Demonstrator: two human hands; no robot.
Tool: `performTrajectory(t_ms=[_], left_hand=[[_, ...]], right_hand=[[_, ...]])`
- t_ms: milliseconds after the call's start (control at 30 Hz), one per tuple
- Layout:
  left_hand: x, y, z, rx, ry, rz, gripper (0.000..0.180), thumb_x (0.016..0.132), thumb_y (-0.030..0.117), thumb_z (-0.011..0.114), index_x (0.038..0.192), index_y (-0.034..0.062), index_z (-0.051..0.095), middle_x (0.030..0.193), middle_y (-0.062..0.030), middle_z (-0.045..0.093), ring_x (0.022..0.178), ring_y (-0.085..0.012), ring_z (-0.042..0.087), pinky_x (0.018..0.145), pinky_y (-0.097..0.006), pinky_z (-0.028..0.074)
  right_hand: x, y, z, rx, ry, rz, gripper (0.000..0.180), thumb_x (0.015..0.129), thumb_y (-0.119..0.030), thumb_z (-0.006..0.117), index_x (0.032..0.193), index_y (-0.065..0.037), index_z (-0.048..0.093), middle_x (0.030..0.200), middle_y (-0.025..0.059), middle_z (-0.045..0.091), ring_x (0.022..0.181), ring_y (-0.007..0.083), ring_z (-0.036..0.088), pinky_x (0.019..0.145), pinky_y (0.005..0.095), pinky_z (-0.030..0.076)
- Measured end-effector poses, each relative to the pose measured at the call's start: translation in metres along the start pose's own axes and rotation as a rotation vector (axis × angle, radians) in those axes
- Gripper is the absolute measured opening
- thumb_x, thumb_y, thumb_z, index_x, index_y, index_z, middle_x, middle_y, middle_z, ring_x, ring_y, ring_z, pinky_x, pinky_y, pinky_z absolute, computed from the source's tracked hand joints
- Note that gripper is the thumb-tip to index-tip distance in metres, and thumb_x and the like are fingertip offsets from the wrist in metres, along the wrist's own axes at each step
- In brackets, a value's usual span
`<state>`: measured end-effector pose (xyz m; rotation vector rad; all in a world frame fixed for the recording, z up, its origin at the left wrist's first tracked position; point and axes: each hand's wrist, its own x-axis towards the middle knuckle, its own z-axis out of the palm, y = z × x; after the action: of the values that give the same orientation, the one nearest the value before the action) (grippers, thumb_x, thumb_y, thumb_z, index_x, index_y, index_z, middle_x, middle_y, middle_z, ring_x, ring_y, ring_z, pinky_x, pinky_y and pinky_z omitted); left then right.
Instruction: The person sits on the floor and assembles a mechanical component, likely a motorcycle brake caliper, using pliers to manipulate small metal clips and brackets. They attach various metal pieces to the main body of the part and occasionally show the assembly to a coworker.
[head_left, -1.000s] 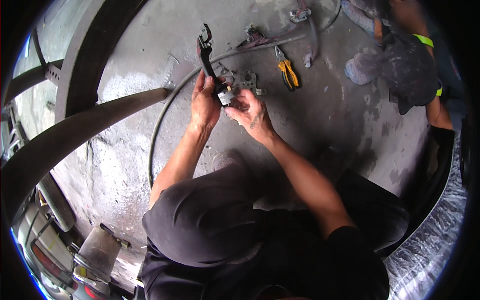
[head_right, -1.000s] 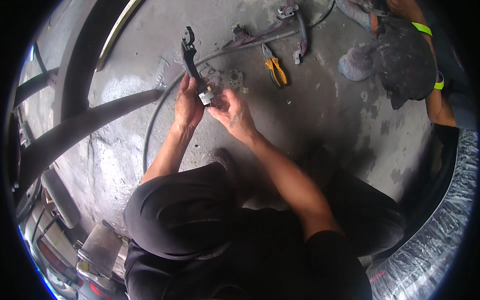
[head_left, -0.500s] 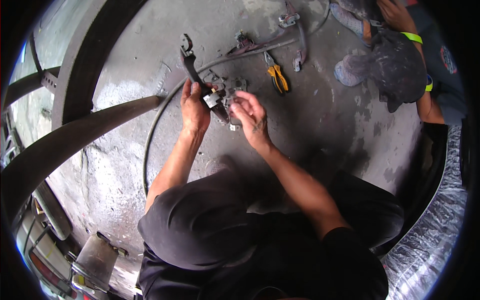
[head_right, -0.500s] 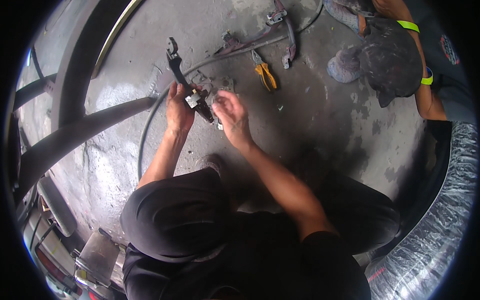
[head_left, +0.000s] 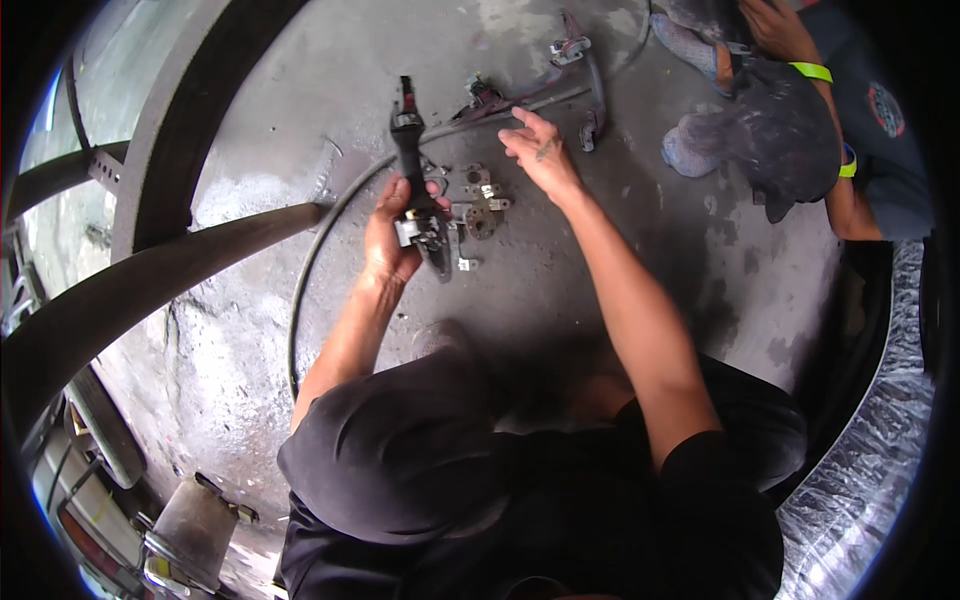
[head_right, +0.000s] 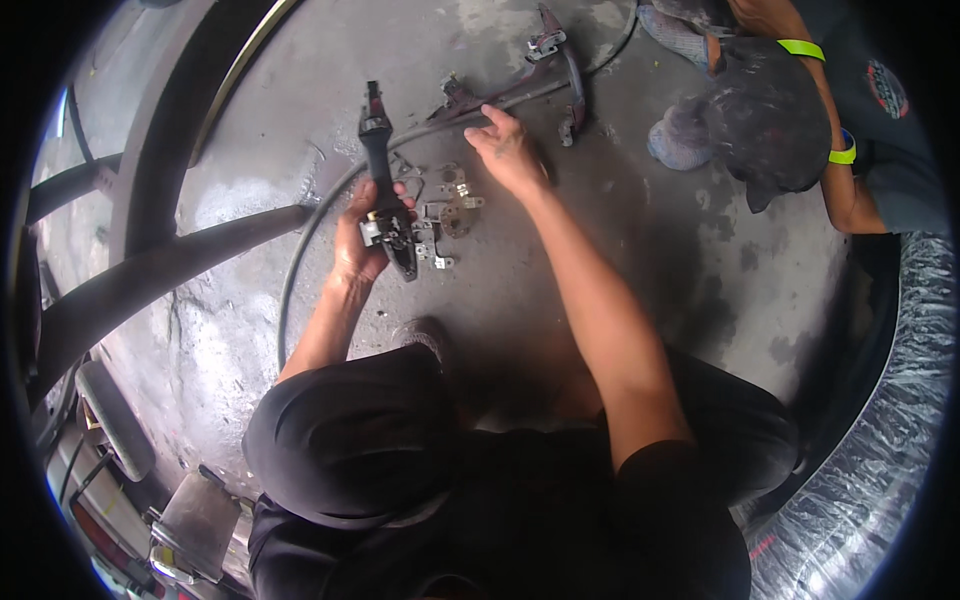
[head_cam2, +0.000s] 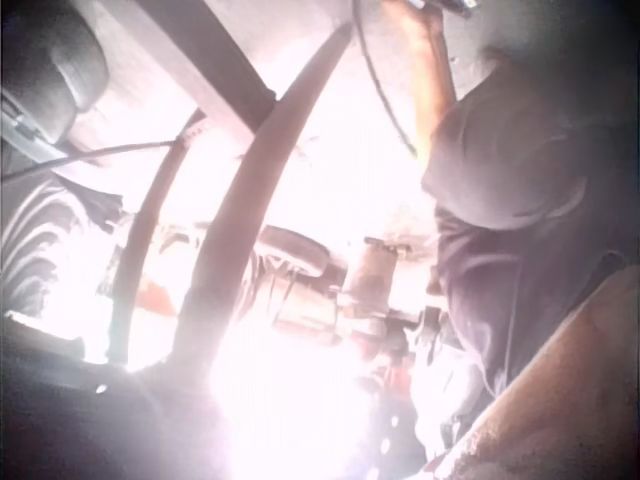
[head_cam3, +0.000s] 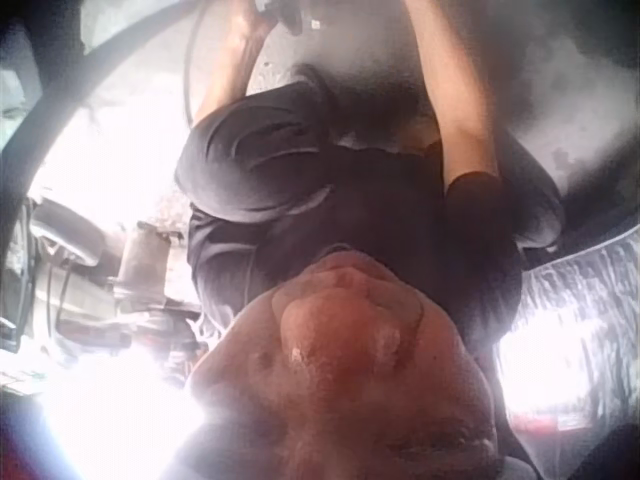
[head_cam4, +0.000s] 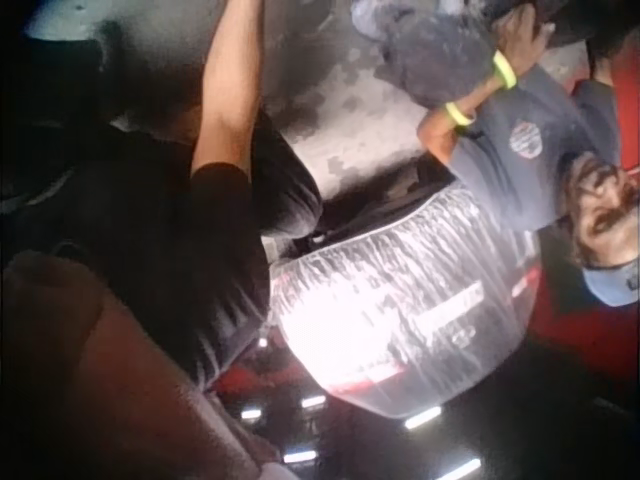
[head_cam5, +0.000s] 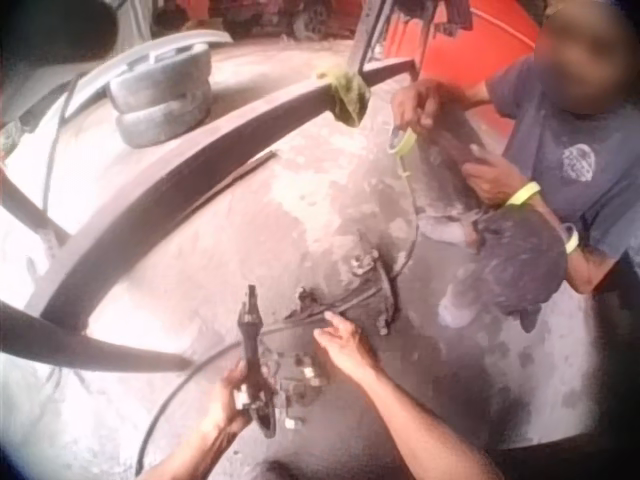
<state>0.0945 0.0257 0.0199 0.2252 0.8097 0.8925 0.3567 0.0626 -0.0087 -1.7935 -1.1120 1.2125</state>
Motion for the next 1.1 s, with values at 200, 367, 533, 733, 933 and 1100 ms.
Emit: performTrajectory(t_ms=[200,367,533,733,933,1100], left_hand=[[-0.005,-0.019,0.019,0.057,-0.084,-0.06,0.029,0.11,0.023,0.048,0.134,0.0075,0.047,0.108,-0.0129,0.067,0.094,-0.0291,0.073,0.085,-0.045,0.062],[-0.01,-0.023,0.02,0.144,-0.065,-0.041,0.032,0.11,0.019,0.047,0.14,0.0062,0.045,0.102,-0.0121,0.066,0.087,-0.0266,0.072,0.079,-0.043,0.063],[-0.016,-0.038,0.021,0.164,-0.032,0.006,0.034,0.109,0.015,0.051,0.14,0.0039,0.045,0.097,-0.0117,0.067,0.082,-0.0242,0.072,0.074,-0.04,0.063],[-0.024,-0.045,0.026,0.186,0.009,-0.028,0.035,0.11,0.026,0.053,0.138,0.0065,0.043,0.096,-0.0103,0.064,0.068,-0.0212,0.067,0.065,-0.037,0.061],[-0.022,-0.043,0.021,0.398,-0.029,0.027,0.047,0.109,0.042,0.055,0.139,0.0082,0.045,0.089,-0.0073,0.062,0.054,-0.0149,0.059,0.052,-0.034,0.058],[-0.016,-0.023,0.011,0.376,0.04,-0.117,0.051,0.109,0.036,0.055,0.153,0.0148,0.04,0.087,-0.0057,0.06,0.054,-0.0142,0.057,0.053,-0.036,0.06]], right_hand=[[-0.038,-0.026,0.035,-0.014,0.119,-0.307,0.037,0.098,-0.016,0.07,0.129,0.004,0.066,0.107,0.0144,0.076,0.09,0.0175,0.072,0.081,0.0302,0.056],[-0.05,-0.035,0.044,0.245,0.124,-0.201,0.024,0.098,-0.018,0.071,0.109,0.004,0.072,0.093,0.0125,0.077,0.081,0.0153,0.071,0.077,0.029,0.055],[-0.052,-0.037,0.049,0.229,0.187,-0.199,0.024,0.097,-0.018,0.074,0.097,0.006,0.071,0.081,0.0132,0.076,0.07,0.014,0.069,0.066,0.0318,0.054],[-0.067,-0.027,0.045,0.079,0.235,-0.249,0.023,0.097,-0.017,0.073,0.096,0.006,0.07,0.078,0.0139,0.075,0.069,0.017,0.07,0.064,0.0343,0.054],[-0.091,-0.025,0.058,0.111,0.051,-0.208,0.026,0.098,-0.023,0.071,0.105,0.003,0.07,0.089,0.0164,0.074,0.079,0.0248,0.072,0.072,0.0365,0.056],[-0.056,0.019,-0.005,-0.567,0.217,-0.271,0.055,0.096,-0.028,0.072,0.142,-0.004,0.053,0.128,0.0238,0.065,0.116,0.0395,0.065,0.102,0.0472,0.049]])
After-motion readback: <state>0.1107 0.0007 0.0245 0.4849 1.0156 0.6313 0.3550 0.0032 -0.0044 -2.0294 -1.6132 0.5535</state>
